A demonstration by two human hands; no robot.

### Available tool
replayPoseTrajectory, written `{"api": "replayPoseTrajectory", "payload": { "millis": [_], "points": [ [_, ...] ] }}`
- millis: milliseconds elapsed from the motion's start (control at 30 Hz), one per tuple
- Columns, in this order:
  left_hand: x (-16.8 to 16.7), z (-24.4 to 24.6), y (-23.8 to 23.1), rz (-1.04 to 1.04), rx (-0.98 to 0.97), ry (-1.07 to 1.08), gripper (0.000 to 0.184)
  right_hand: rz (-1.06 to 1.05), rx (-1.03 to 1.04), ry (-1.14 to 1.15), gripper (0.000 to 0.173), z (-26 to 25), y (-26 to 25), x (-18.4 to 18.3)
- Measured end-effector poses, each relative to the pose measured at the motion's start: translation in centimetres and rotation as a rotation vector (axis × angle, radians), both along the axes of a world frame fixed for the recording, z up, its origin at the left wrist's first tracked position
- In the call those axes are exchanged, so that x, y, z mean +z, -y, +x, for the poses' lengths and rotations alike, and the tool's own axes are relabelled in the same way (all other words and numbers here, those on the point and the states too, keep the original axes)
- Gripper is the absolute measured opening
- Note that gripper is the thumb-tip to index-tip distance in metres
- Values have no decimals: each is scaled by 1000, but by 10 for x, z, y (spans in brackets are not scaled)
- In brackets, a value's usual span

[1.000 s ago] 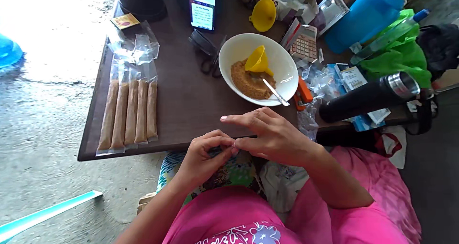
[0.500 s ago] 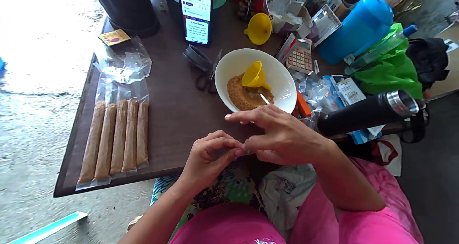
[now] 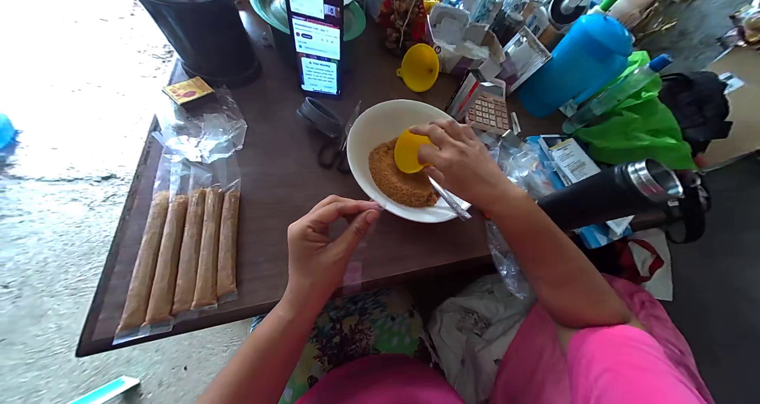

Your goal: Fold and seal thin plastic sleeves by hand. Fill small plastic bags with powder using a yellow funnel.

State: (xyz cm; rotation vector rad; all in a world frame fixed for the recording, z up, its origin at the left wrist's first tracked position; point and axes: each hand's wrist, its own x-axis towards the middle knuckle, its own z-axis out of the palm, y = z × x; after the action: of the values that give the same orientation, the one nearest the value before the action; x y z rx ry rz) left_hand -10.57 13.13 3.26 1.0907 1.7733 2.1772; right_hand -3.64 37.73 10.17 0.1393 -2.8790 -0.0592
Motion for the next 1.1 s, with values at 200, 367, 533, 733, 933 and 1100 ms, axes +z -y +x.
{"api": "replayPoseTrajectory", "payload": {
  "millis": [200,367,533,733,933,1100],
  "points": [
    [9,-8,-13,-50,72,-41,8,-198,-53,-60,10,21,-12,17],
    [14,-14,-28,-60,131,-134,9,-536,-74,-305,16,37,-9,25],
    [14,-16,-40,-120,198,-229,11,-758,30,-482,14,45,3,38],
    [15,-16,-46,-159,234,-291,12,-814,125,-513,12,48,17,44],
    [14,-15,-46,-143,247,-295,13,-761,129,-514,11,46,19,39],
    [13,-15,-45,-134,245,-304,12,-765,127,-494,12,45,21,40]
  ]
}}
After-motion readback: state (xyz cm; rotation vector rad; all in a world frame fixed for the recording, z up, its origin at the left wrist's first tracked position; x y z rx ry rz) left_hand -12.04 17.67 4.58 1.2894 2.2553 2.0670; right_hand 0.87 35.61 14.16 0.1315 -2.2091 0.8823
